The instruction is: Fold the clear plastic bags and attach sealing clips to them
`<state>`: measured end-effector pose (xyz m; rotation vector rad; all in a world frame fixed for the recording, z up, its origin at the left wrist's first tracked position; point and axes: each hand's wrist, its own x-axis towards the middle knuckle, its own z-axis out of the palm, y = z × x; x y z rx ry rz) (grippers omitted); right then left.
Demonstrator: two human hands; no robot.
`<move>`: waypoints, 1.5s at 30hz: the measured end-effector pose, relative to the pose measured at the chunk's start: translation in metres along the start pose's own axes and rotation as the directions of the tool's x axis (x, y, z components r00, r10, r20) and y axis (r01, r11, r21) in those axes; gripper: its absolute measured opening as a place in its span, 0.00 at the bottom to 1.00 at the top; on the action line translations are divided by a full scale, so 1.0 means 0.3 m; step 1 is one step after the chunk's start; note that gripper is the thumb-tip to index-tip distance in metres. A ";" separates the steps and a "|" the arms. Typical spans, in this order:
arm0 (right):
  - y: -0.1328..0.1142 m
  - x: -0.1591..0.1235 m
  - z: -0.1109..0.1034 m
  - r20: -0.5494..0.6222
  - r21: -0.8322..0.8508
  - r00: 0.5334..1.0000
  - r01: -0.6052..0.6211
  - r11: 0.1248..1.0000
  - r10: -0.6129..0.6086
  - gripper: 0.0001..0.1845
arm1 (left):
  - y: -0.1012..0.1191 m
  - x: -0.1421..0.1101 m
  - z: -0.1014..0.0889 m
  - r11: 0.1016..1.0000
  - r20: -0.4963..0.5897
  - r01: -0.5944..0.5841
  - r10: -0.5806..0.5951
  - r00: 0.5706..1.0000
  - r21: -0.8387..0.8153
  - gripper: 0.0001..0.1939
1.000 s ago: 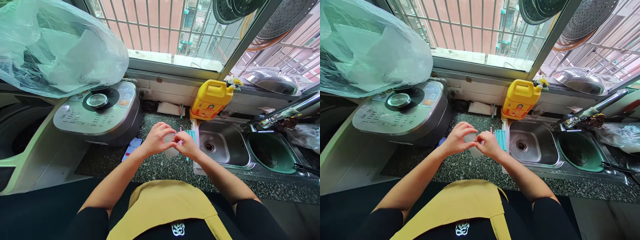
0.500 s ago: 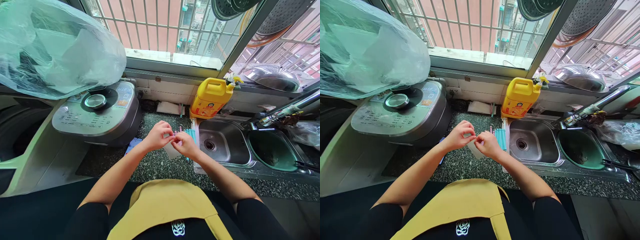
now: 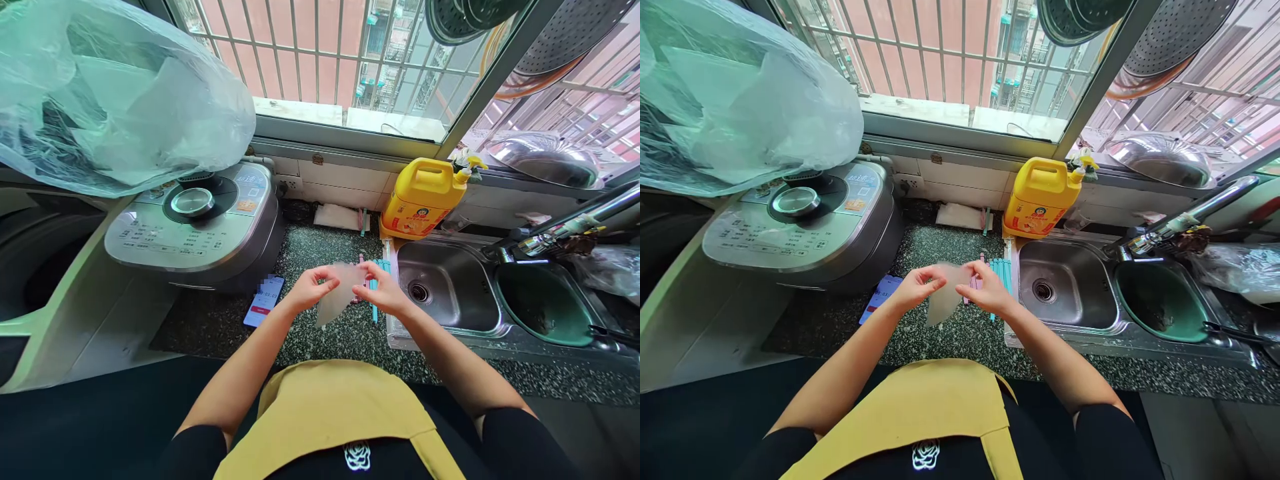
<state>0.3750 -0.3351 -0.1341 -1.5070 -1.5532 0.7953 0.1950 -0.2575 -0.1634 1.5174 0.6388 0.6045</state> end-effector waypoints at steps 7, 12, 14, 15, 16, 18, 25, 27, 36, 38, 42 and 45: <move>-0.065 0.072 -0.010 0.223 -0.144 0.975 0.029 0.989 0.004 0.07 | 0.033 -0.015 0.021 0.970 0.113 -0.051 0.025 0.993 0.239 0.16; -0.058 0.076 -0.018 0.153 -0.100 0.985 0.095 0.990 -0.079 0.10 | -0.076 -0.082 0.015 0.977 0.027 0.171 -0.176 0.984 0.125 0.21; -0.046 0.075 -0.026 0.122 -0.099 0.988 0.102 0.990 -0.090 0.10 | -0.136 -0.114 0.011 0.968 0.004 0.248 -0.249 0.969 0.031 0.24; -0.040 0.075 -0.029 0.113 -0.095 0.989 0.101 0.990 -0.090 0.10 | -0.164 -0.127 0.009 0.963 0.001 0.270 -0.270 0.963 -0.003 0.26; -0.035 0.076 -0.030 0.111 -0.089 0.990 0.097 0.991 -0.087 0.10 | -0.189 -0.139 0.007 0.959 0.001 0.282 -0.282 0.959 -0.017 0.27; -0.026 0.079 -0.028 0.104 -0.082 0.992 0.078 0.994 -0.069 0.10 | -0.233 -0.156 -0.001 0.957 -0.003 0.290 -0.290 0.957 -0.011 0.30; 0.006 0.078 0.032 0.161 -0.087 0.986 0.061 0.994 -0.047 0.11 | -0.356 -0.179 -0.118 0.763 -0.273 0.205 -0.039 0.961 0.613 0.23; 0.011 0.075 0.051 0.191 -0.059 0.980 0.067 0.996 -0.054 0.11 | -0.384 -0.179 -0.150 0.659 -0.287 0.247 -0.050 0.957 0.710 0.21; -0.010 0.078 0.034 0.205 0.021 0.979 0.011 1.000 -0.015 0.11 | -0.219 -0.094 -0.073 0.920 -0.102 -0.105 0.154 0.983 0.377 0.31; -0.012 0.081 0.028 0.191 0.027 0.982 0.000 1.000 -0.006 0.12 | -0.184 -0.077 -0.035 0.968 -0.007 -0.040 0.043 0.999 0.249 0.31; -0.006 0.082 0.023 0.133 0.010 0.991 0.002 1.000 -0.003 0.11 | -0.186 -0.080 -0.005 0.981 0.041 0.179 -0.183 0.982 0.076 0.29; -0.001 0.080 0.028 0.126 0.005 0.992 0.009 1.000 -0.010 0.11 | -0.174 -0.079 -0.026 0.994 0.043 0.106 -0.108 0.993 0.036 0.30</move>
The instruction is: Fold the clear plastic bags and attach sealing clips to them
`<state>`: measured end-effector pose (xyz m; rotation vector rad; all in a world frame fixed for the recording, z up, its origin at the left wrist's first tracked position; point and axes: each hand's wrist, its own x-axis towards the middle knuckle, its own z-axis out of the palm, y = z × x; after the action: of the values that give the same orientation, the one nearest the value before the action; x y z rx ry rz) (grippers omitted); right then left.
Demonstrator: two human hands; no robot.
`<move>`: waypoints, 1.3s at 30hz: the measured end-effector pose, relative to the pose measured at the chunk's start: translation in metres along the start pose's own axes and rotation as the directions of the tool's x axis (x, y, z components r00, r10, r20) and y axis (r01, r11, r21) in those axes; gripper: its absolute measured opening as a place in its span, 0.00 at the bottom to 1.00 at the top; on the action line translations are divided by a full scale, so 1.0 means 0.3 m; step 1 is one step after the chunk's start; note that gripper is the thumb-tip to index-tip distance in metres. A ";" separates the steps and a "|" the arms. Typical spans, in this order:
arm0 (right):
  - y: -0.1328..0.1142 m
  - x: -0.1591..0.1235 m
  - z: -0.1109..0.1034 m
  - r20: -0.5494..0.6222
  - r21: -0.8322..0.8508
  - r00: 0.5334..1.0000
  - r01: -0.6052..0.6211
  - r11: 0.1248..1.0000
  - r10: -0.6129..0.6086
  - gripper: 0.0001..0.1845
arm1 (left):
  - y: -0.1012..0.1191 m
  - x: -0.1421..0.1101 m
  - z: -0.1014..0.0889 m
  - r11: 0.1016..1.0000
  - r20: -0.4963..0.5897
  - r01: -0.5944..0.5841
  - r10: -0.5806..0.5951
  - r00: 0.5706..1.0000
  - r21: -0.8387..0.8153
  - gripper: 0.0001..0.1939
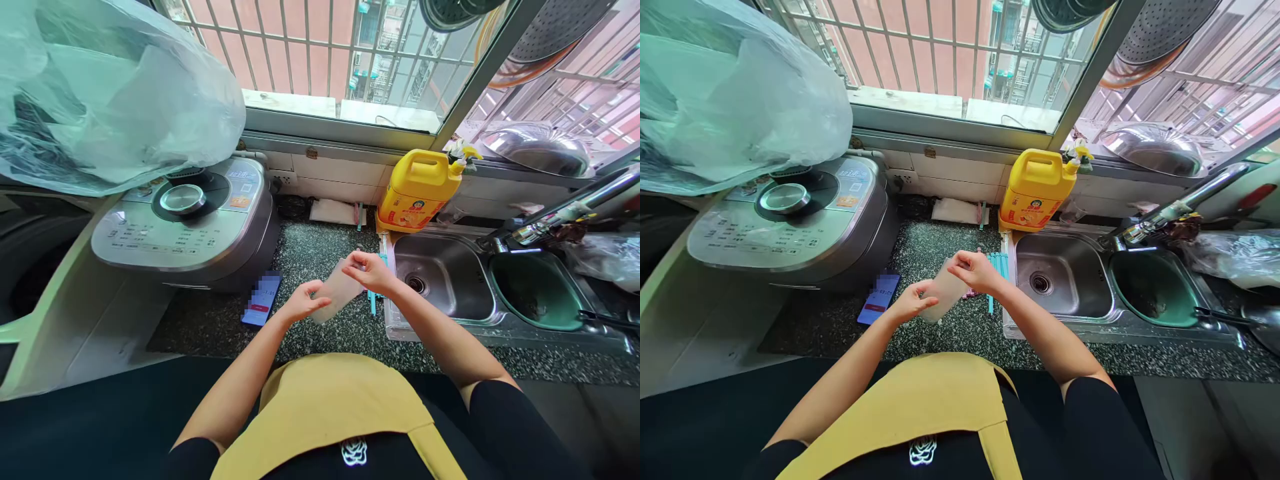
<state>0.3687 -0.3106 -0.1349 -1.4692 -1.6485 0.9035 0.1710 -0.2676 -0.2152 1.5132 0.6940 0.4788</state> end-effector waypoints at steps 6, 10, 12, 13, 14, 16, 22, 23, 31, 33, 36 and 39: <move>-0.006 0.005 0.016 0.060 0.031 0.997 -0.040 0.999 0.038 0.13 | 0.125 0.040 0.009 0.990 0.008 -0.116 0.118 0.993 -0.083 0.35; 0.017 -0.014 0.021 -0.029 0.157 0.996 -0.083 0.984 0.088 0.16 | 0.145 0.044 0.058 0.989 -0.120 -0.129 0.120 0.986 -0.073 0.26; 0.043 -0.033 0.027 -0.037 0.221 0.988 -0.139 0.965 0.150 0.19 | 0.133 0.037 0.063 0.983 -0.190 -0.182 0.174 0.966 -0.023 0.27; 0.057 -0.043 0.031 -0.035 0.242 0.981 -0.176 0.954 0.189 0.20 | 0.126 0.032 0.061 0.977 -0.195 -0.214 0.210 0.958 -0.003 0.29; 0.070 -0.051 0.034 -0.035 0.257 0.974 -0.209 0.943 0.226 0.20 | 0.120 0.026 0.055 0.968 -0.174 -0.252 0.250 0.952 0.013 0.31; 0.091 -0.064 0.039 -0.041 0.293 0.962 -0.248 0.924 0.271 0.21 | 0.114 0.012 0.040 0.951 -0.092 -0.307 0.309 0.946 0.043 0.34; 0.096 -0.061 0.037 0.051 0.372 0.959 -0.278 0.885 0.280 0.21 | 0.152 -0.014 0.013 0.924 0.150 -0.324 0.298 0.943 0.203 0.24; 0.094 -0.057 0.037 0.068 0.374 0.958 -0.284 0.883 0.279 0.22 | 0.158 -0.013 0.015 0.920 0.177 -0.324 0.289 0.941 0.220 0.22; 0.191 -0.029 0.022 -0.118 0.060 0.934 -0.332 0.941 0.337 0.18 | 0.094 0.012 -0.012 0.892 -0.015 -0.173 0.197 0.980 0.418 0.15; 0.240 -0.041 0.030 -0.220 -0.158 0.902 -0.409 0.899 0.372 0.15 | 0.059 0.007 -0.039 0.854 -0.111 -0.116 0.198 0.974 0.507 0.14; 0.288 -0.082 0.085 -0.198 -0.322 0.880 -0.475 0.819 0.432 0.11 | 0.009 -0.003 -0.070 0.794 -0.167 -0.042 0.179 0.970 0.606 0.13; 0.294 -0.120 0.174 -0.137 -0.451 0.869 -0.482 0.751 0.476 0.09 | -0.030 -0.008 -0.077 0.777 -0.172 -0.009 0.150 0.973 0.629 0.12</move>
<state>0.3674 -0.3394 -0.2396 -2.3132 -1.5701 0.7712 0.1526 -0.2525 -0.2221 2.1505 1.0296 0.5062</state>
